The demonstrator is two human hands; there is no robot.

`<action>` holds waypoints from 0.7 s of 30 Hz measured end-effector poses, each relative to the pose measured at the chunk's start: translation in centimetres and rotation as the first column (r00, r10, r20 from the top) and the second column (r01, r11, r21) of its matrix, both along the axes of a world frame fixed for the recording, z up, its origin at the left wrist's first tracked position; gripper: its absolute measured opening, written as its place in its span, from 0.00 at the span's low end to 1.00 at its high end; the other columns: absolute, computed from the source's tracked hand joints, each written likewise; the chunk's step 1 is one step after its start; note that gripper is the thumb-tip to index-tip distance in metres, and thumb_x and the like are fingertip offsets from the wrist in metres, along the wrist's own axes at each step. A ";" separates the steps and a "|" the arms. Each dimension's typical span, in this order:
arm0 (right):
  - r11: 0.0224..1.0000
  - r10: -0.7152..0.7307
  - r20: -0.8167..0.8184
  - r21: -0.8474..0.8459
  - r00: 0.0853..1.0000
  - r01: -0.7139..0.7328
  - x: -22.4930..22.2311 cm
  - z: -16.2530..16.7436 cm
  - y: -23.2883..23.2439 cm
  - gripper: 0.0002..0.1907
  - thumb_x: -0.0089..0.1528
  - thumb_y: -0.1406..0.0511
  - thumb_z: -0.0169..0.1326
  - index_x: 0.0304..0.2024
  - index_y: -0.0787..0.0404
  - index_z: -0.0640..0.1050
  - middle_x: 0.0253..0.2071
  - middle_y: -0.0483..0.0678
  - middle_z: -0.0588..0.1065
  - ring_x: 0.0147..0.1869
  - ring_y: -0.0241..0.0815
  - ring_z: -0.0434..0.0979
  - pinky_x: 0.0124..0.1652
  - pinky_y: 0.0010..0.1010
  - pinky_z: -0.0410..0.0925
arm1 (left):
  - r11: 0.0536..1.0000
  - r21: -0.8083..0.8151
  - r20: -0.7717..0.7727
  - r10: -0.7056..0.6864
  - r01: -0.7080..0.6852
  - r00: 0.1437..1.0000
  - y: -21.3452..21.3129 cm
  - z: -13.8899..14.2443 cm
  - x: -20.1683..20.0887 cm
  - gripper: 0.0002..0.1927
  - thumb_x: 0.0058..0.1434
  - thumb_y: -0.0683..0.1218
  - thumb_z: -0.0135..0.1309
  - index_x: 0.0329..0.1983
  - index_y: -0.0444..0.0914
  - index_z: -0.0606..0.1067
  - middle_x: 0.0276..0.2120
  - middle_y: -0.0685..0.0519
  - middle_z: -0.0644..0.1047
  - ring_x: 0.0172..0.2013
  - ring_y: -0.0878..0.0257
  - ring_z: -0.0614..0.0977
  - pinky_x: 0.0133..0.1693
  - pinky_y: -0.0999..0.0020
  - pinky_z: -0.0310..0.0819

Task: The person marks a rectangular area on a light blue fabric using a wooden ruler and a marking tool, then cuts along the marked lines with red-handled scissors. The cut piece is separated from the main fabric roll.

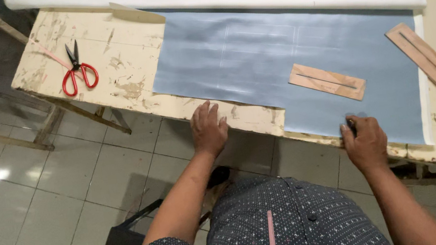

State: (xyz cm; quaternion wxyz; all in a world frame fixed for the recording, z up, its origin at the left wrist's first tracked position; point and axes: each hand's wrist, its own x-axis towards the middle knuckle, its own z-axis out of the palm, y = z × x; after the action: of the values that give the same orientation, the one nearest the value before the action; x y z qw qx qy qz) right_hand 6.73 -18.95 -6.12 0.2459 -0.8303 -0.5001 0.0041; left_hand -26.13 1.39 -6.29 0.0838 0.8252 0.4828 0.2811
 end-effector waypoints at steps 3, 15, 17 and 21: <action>0.990 -0.128 0.054 -0.058 0.990 0.131 -2.1 -0.5 4.0 0.19 0.68 0.54 0.55 0.55 0.59 0.78 0.49 0.57 0.72 0.54 0.58 0.73 0.56 0.53 0.64 | 0.997 0.058 -0.095 -0.054 0.059 0.994 7.8 0.1 -3.3 0.23 0.62 0.51 0.56 0.59 0.38 0.74 0.60 0.46 0.70 0.62 0.47 0.69 0.61 0.49 0.60; 0.805 -0.573 0.133 -0.093 0.809 0.586 -11.7 -1.8 16.6 0.18 0.71 0.56 0.56 0.52 0.65 0.75 0.57 0.63 0.69 0.60 0.63 0.69 0.59 0.56 0.62 | 0.865 -0.284 -0.077 -0.451 0.414 0.889 25.4 -0.8 -10.3 0.14 0.65 0.54 0.54 0.43 0.40 0.72 0.41 0.48 0.77 0.45 0.49 0.78 0.49 0.52 0.70; 0.789 -0.594 0.126 -0.102 0.794 0.606 -11.9 -1.7 17.2 0.19 0.70 0.56 0.56 0.53 0.65 0.75 0.58 0.63 0.69 0.61 0.64 0.68 0.59 0.56 0.62 | 0.859 -0.326 -0.016 -0.422 0.394 0.907 27.1 -0.8 -9.3 0.19 0.66 0.56 0.55 0.49 0.38 0.70 0.40 0.44 0.79 0.43 0.44 0.79 0.46 0.48 0.71; 0.749 -0.649 0.068 -0.121 0.758 0.652 -10.3 -1.0 18.0 0.21 0.69 0.55 0.57 0.56 0.63 0.76 0.59 0.63 0.68 0.62 0.65 0.68 0.60 0.56 0.62 | 0.813 -0.478 -0.011 -0.385 0.333 0.923 28.9 -0.3 -6.1 0.23 0.65 0.57 0.53 0.54 0.38 0.67 0.40 0.39 0.80 0.43 0.40 0.81 0.45 0.45 0.74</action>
State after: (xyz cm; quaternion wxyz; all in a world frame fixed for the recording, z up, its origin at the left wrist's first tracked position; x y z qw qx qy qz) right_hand -3.60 -0.98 -7.17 0.1689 -0.9672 -0.1812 -0.0561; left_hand -32.28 30.29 -6.59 0.3053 0.8704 0.3753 0.0907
